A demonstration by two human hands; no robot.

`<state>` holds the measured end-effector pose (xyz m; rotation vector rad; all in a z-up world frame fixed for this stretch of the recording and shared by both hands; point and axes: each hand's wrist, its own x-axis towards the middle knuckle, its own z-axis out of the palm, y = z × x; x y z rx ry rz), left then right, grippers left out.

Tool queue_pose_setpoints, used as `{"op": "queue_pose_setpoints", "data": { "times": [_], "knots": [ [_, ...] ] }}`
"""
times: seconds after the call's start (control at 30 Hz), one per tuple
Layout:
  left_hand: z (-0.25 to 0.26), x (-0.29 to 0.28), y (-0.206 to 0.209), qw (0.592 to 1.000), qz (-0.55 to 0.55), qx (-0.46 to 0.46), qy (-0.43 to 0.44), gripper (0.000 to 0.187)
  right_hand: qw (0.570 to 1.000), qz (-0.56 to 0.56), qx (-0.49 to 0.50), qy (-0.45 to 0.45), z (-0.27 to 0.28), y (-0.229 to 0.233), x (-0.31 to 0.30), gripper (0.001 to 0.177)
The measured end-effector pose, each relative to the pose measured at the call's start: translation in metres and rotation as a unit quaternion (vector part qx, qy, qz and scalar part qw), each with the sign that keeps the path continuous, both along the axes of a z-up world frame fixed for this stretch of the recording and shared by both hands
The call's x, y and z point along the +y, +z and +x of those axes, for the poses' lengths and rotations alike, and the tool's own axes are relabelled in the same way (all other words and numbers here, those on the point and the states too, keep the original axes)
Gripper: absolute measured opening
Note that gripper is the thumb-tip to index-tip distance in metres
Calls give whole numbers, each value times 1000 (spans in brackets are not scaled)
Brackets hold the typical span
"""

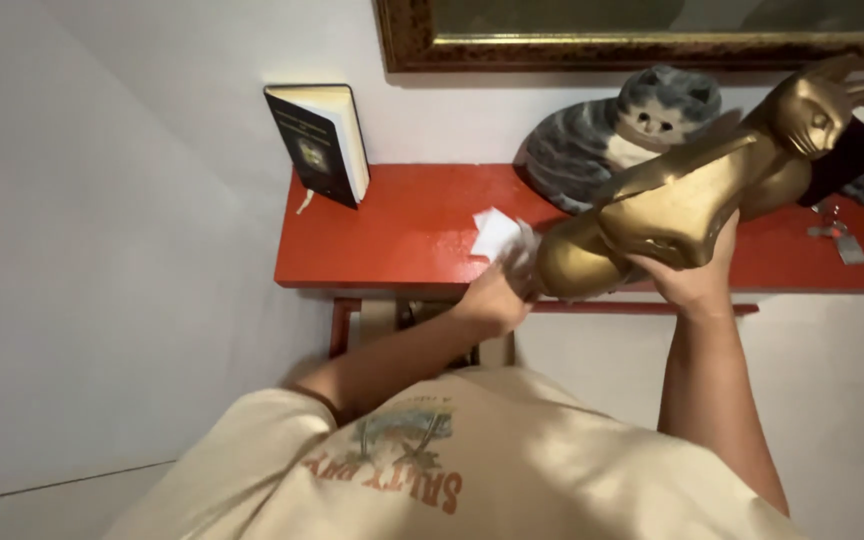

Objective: Dusting various cat-shaped figurines and a framed picture on a shelf with a tissue.

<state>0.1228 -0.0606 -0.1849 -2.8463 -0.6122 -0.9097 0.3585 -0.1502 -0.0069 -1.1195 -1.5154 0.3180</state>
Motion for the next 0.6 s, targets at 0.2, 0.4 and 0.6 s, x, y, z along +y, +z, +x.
{"op": "queue_pose_setpoints", "data": {
  "times": [0.2, 0.4, 0.6],
  "knots": [
    [-85, 56, 99, 902, -249, 241, 257, 40, 999, 6, 29, 38, 3, -2, -1, 102],
    [-23, 135, 36, 920, -207, 56, 329, 49, 1000, -5, 19, 16, 14, -6, -15, 101],
    [4, 83, 43, 997, -59, 40, 34, 38, 999, -25, -10, -22, 23, -34, 7, 114]
  ]
}}
